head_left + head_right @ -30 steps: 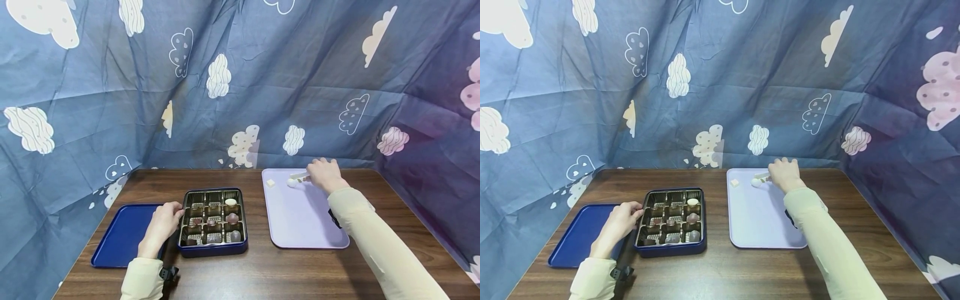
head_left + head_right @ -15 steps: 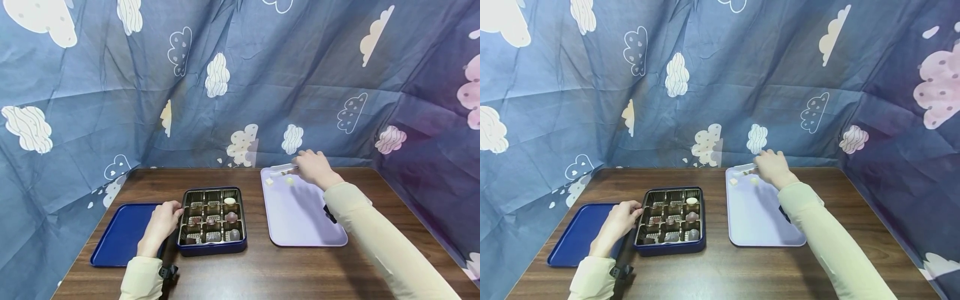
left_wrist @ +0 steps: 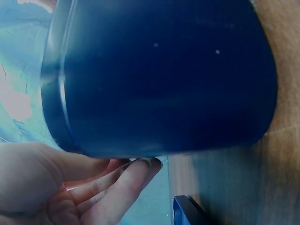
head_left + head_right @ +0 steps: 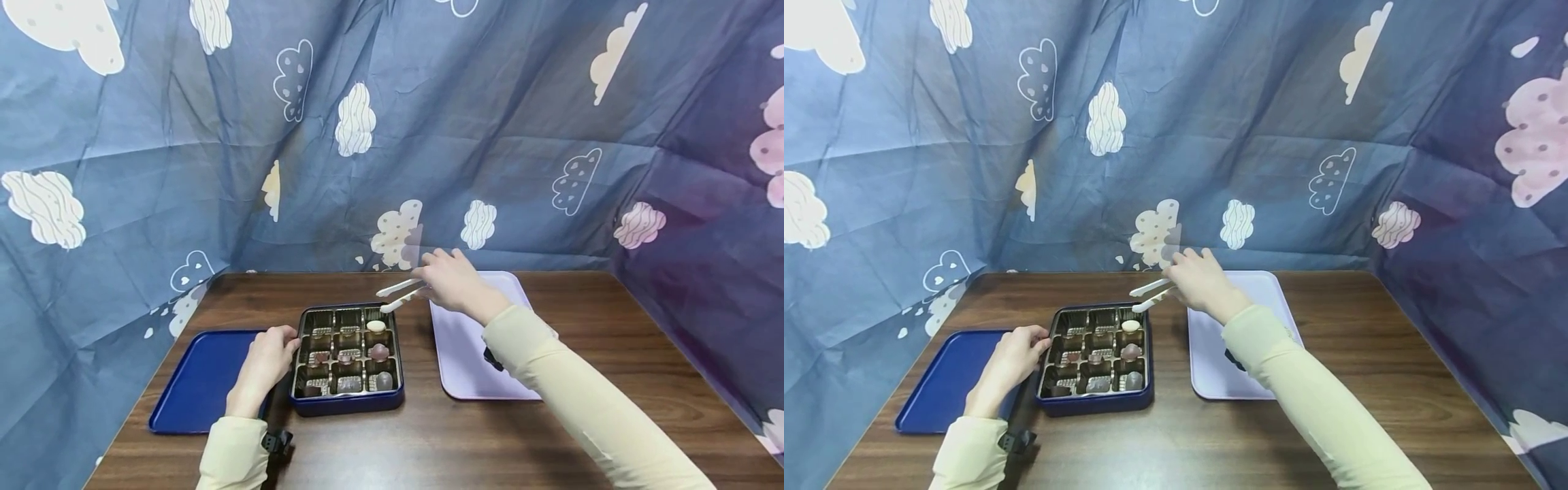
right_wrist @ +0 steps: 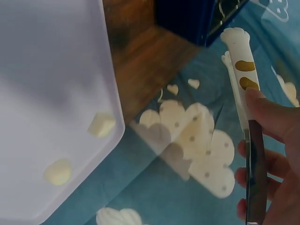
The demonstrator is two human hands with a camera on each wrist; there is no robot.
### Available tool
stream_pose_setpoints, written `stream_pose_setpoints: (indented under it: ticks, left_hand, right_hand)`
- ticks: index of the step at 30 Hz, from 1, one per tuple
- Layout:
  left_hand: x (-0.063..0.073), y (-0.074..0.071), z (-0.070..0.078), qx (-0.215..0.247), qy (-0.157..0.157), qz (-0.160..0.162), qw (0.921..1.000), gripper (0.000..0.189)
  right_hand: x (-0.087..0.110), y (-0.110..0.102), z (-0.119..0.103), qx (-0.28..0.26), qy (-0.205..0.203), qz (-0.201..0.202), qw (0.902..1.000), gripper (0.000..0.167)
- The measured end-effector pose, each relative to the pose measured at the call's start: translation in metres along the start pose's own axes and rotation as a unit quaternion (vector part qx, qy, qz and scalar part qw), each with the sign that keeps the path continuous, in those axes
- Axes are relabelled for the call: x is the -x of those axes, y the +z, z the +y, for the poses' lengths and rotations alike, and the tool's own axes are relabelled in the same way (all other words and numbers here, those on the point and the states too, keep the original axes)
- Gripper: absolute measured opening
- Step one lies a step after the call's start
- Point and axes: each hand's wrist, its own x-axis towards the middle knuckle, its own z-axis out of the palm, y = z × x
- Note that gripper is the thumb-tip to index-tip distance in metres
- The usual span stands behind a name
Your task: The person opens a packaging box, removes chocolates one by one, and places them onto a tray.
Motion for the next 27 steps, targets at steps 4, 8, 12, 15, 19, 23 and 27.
stream_pose_setpoints:
  ticks: [4,8,12,15,19,23,27]
  left_hand:
    - [-0.001,0.000,0.001,-0.015,0.013,0.009,0.9998,0.022]
    - [-0.001,0.000,0.000,-0.021,0.023,0.014,0.9994,0.020]
    - [-0.001,0.001,-0.001,-0.021,0.029,0.017,0.9992,0.020]
    - [-0.001,0.001,-0.002,-0.020,0.023,0.013,0.9995,0.020]
    - [0.000,0.000,-0.002,-0.020,0.019,0.011,0.9996,0.021]
    - [0.000,-0.001,-0.002,-0.016,0.018,0.009,0.9997,0.021]
    - [0.001,-0.001,-0.003,-0.013,0.017,0.008,0.9997,0.020]
  right_hand:
    - [-0.003,0.003,-0.013,0.030,-0.023,0.001,0.9993,0.025]
    - [-0.005,0.008,-0.026,0.053,-0.039,-0.004,0.9978,0.023]
    - [-0.010,0.010,-0.039,0.079,-0.042,-0.012,0.9959,0.020]
    - [-0.015,0.009,-0.049,0.104,-0.046,-0.019,0.9933,0.016]
    - [-0.022,0.006,-0.062,0.144,-0.042,-0.031,0.9882,0.010]
    - [-0.027,0.005,-0.072,0.169,-0.030,-0.043,0.9842,0.009]
    - [-0.029,0.009,-0.077,0.181,-0.026,-0.056,0.9816,0.012]
